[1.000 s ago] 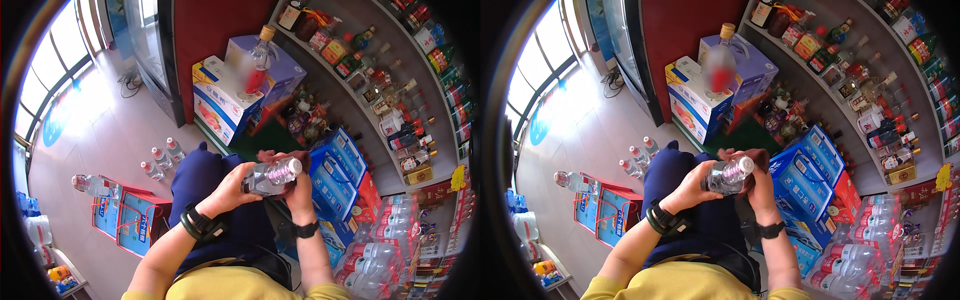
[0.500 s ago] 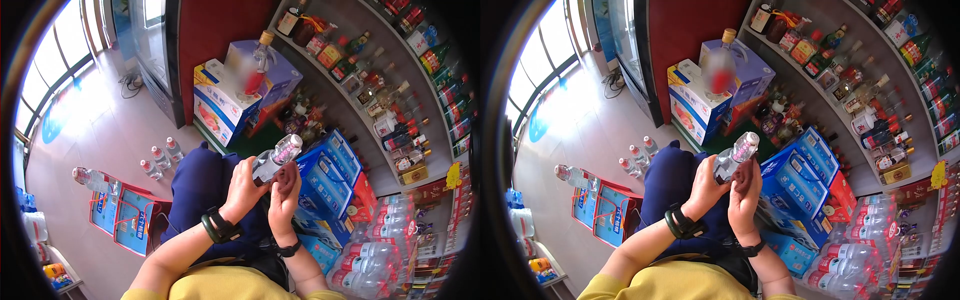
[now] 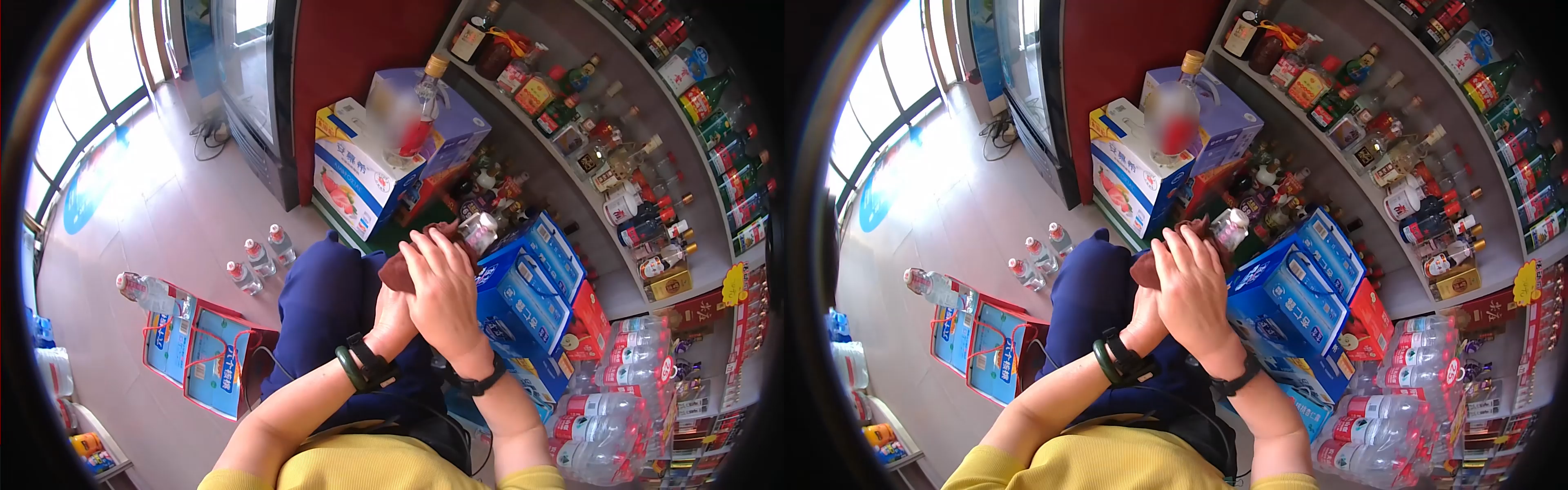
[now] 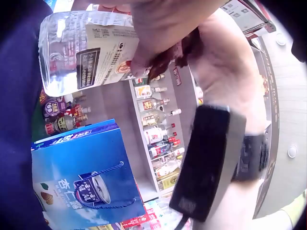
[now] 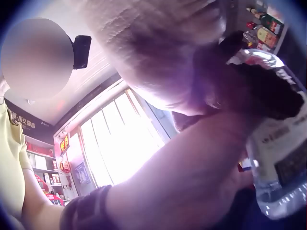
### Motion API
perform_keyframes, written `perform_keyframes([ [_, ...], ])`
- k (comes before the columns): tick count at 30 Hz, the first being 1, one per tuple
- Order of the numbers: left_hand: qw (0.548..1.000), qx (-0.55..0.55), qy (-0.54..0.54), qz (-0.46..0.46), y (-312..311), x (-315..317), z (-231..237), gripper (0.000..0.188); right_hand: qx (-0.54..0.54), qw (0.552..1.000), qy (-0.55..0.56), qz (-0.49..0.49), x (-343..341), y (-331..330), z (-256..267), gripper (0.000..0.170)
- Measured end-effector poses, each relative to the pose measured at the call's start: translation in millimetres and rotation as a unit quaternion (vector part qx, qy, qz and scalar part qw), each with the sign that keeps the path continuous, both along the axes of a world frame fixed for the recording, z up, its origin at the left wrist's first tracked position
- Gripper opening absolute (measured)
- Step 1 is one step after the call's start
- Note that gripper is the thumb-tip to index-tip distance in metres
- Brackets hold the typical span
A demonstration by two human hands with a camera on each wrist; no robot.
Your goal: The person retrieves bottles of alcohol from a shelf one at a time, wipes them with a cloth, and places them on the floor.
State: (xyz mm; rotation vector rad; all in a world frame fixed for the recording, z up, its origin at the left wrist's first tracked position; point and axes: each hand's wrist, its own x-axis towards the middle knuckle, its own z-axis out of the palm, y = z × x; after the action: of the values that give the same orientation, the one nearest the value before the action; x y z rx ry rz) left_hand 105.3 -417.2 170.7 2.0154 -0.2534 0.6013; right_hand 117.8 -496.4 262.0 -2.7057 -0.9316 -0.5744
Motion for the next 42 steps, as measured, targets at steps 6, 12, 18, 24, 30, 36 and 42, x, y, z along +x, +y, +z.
perform_keyframes([
  [6, 0.998, -0.044, 0.034, -0.024, 4.7, -0.2, -1.7, 0.044, -0.019, 1.000, 0.023, 0.006, 9.6, -1.9, -8.2, 0.048],
  [12, 0.996, -0.083, 0.026, 0.010, 3.5, 7.0, -5.0, 0.051, 0.095, 0.994, -0.028, 0.052, -16.7, -44.1, -32.9, 0.045],
  [18, 0.991, -0.070, 0.114, 0.029, -0.6, 5.1, 7.1, 0.066, 0.322, 0.945, 0.052, -0.036, -0.4, -78.0, -8.6, 0.038],
  [24, 0.991, -0.060, 0.120, 0.011, -3.8, -2.7, 8.9, 0.075, 0.134, 0.987, -0.090, 0.012, 15.5, -49.6, 62.6, 0.037],
  [30, 0.991, -0.098, 0.088, 0.021, -2.3, 4.3, -4.2, 0.068, -0.011, 0.996, -0.083, 0.023, 5.6, -30.1, -6.4, 0.032],
  [36, 0.996, -0.082, 0.015, -0.012, 10.6, 3.4, -17.5, 0.063, 0.078, 0.994, -0.023, 0.075, -13.9, -30.3, -20.2, 0.039],
  [42, 0.984, -0.123, 0.128, 0.000, 22.7, 9.8, -0.4, 0.072, 0.381, 0.900, 0.211, -0.032, -12.3, -68.1, -42.2, 0.033],
])
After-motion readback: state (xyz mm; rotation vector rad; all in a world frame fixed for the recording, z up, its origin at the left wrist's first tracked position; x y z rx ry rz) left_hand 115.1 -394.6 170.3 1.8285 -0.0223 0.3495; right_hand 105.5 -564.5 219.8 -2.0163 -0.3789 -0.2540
